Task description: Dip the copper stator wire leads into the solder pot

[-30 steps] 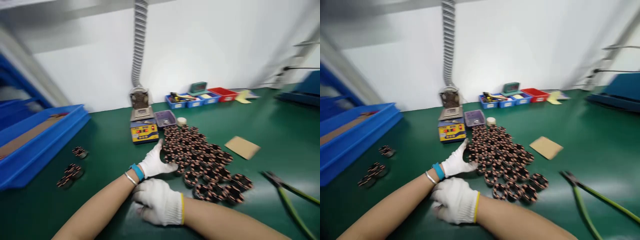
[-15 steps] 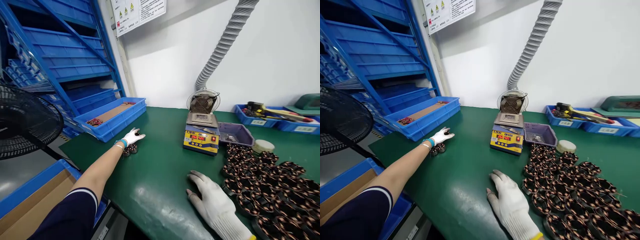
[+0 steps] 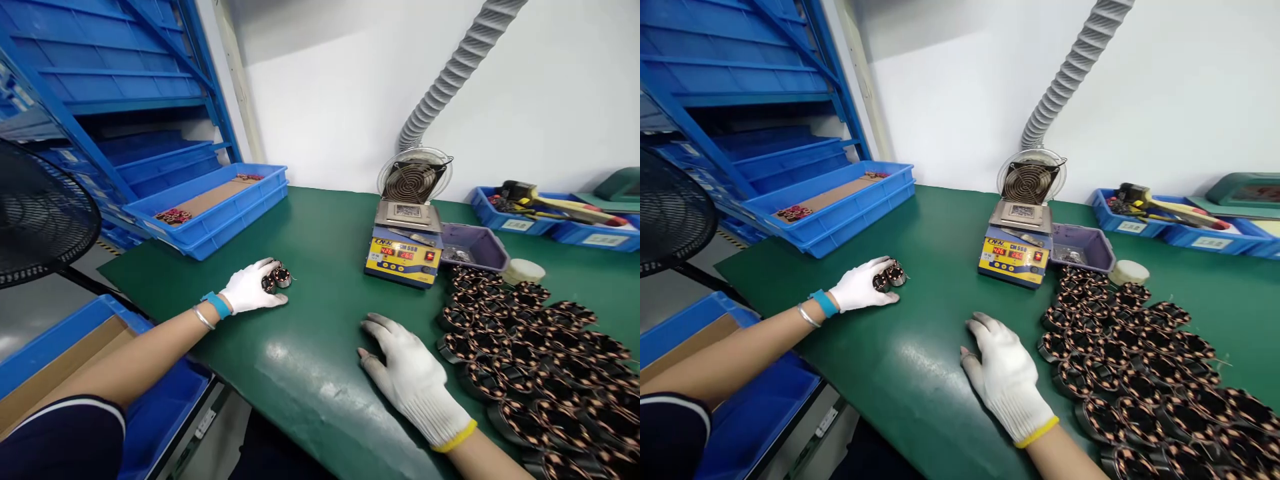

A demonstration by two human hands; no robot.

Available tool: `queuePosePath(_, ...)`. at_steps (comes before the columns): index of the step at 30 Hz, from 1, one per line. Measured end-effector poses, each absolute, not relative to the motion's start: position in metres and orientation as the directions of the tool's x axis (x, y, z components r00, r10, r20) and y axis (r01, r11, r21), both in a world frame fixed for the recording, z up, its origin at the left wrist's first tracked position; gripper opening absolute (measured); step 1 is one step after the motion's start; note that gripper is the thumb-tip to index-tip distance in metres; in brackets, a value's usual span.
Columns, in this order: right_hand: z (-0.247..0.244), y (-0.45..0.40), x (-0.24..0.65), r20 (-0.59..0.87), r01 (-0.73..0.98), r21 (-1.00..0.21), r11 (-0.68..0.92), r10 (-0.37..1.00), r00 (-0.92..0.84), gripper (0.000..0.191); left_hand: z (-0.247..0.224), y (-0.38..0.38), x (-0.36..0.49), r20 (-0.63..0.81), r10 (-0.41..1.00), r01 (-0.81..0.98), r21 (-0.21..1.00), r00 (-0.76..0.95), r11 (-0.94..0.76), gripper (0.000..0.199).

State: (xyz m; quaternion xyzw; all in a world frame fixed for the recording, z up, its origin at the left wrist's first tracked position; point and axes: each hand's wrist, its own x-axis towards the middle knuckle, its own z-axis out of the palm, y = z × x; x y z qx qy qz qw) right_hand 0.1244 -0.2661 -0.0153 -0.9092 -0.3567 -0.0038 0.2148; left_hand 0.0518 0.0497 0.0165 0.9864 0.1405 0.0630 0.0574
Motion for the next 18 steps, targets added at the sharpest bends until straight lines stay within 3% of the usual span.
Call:
queuePosePath(4, -0.008, -0.244, 0.125, 0.119, 0.62, -0.415, -0.665, 0.637, 0.762, 0.041, 0.011, 0.027, 0.083, 0.15, 0.229, 0.22, 0.074, 0.962, -0.973, 0.067)
queuePosePath(7, -0.006, -0.237, 0.127, 0.135, 0.587, -0.455, -0.669, 0.6, 0.789, 0.043, 0.016, 0.007, 0.106, 0.175, 0.099, 0.086, 0.079, 0.98, -0.993, 0.068)
queuePosePath(9, -0.006, -0.24, 0.129, 0.166, 0.55, -0.509, -0.662, 0.552, 0.817, 0.043, 0.02, -0.01, 0.116, 0.246, 0.03, 0.013, 0.069, 0.969, -0.998, 0.066)
queuePosePath(12, -0.008, -0.248, 0.133, 0.198, 0.483, -0.597, -0.64, 0.466, 0.862, 0.04, 0.019, -0.036, 0.125, 0.368, -0.011, -0.011, -0.004, 0.93, -1.0, 0.044)
queuePosePath(15, -0.013, -0.254, 0.138, 0.228, 0.421, -0.709, -0.565, 0.382, 0.896, 0.038, 0.015, -0.053, 0.131, 0.387, -0.036, -0.021, -0.041, 0.921, -0.999, 0.024)
queuePosePath(18, -0.019, -0.254, 0.143, 0.266, 0.362, -0.844, -0.395, 0.277, 0.923, 0.039, 0.014, -0.059, 0.134, 0.33, -0.139, -0.145, -0.007, 0.934, -0.989, 0.016)
